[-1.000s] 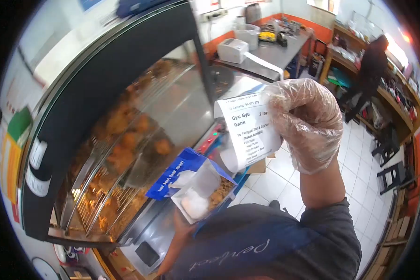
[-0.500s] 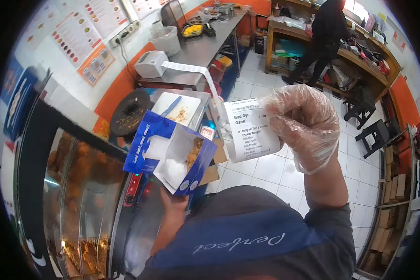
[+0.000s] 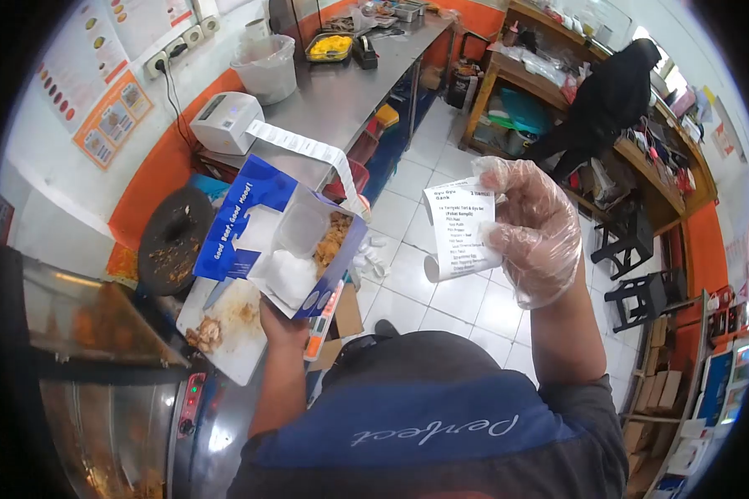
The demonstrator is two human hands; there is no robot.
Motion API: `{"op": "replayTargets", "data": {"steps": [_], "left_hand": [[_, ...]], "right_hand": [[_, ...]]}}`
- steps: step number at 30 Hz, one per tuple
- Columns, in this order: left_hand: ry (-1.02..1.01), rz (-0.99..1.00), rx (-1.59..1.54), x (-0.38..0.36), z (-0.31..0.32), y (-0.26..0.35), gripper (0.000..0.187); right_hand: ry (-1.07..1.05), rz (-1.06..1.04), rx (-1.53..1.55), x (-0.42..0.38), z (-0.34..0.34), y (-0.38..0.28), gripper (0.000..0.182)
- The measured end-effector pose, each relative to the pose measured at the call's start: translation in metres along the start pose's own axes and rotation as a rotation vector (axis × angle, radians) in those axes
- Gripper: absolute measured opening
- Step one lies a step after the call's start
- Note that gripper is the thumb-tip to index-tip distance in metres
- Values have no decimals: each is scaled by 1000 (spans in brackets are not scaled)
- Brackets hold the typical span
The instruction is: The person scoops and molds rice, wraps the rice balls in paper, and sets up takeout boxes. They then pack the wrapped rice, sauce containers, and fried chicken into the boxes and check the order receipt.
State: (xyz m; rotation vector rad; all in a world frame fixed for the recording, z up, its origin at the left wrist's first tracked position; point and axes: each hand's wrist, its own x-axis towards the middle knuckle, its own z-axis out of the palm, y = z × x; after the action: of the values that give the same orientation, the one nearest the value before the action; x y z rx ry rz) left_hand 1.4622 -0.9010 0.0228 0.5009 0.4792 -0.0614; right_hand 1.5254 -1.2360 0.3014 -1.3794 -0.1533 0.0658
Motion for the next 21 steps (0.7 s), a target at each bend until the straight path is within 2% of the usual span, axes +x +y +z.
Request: {"op": "replayTargets", "data": {"steps": [2, 4, 5, 8, 9, 10, 13, 14, 17, 18, 21], "left_hand": [[43, 7, -39, 32, 18, -1, 54], [124, 2, 50, 46, 30, 7, 55], [208, 38, -17, 63, 44, 5, 57], [130, 40, -36, 111, 58, 5, 59], [247, 53, 5, 123, 86, 6, 59], [273, 76, 2, 134, 90, 4, 59], [271, 191, 37, 208, 66, -10, 58], [290, 158, -38, 225, 85, -9, 57], [388, 208, 63, 280, 106, -24, 53], [349, 282, 17, 314, 75, -42, 50], [443, 319, -31, 382, 104, -58, 49]], "right_hand": [[-40, 18, 92, 41, -7, 8, 45], [-53, 42, 91, 66, -11, 10, 45], [-67, 36, 88, 83, -16, 16, 45], [-91, 81, 161, 132, -28, 41, 46], [-111, 92, 175, 151, -37, 54, 46], [-137, 104, 92, 164, -51, 72, 48], [-197, 189, -51, 231, -96, 153, 52], [-198, 258, -129, 260, -112, 189, 54], [-291, 356, -281, 349, -160, 315, 56], [-334, 363, -272, 378, -169, 358, 56], [-355, 372, -348, 460, -179, 459, 56]]}}
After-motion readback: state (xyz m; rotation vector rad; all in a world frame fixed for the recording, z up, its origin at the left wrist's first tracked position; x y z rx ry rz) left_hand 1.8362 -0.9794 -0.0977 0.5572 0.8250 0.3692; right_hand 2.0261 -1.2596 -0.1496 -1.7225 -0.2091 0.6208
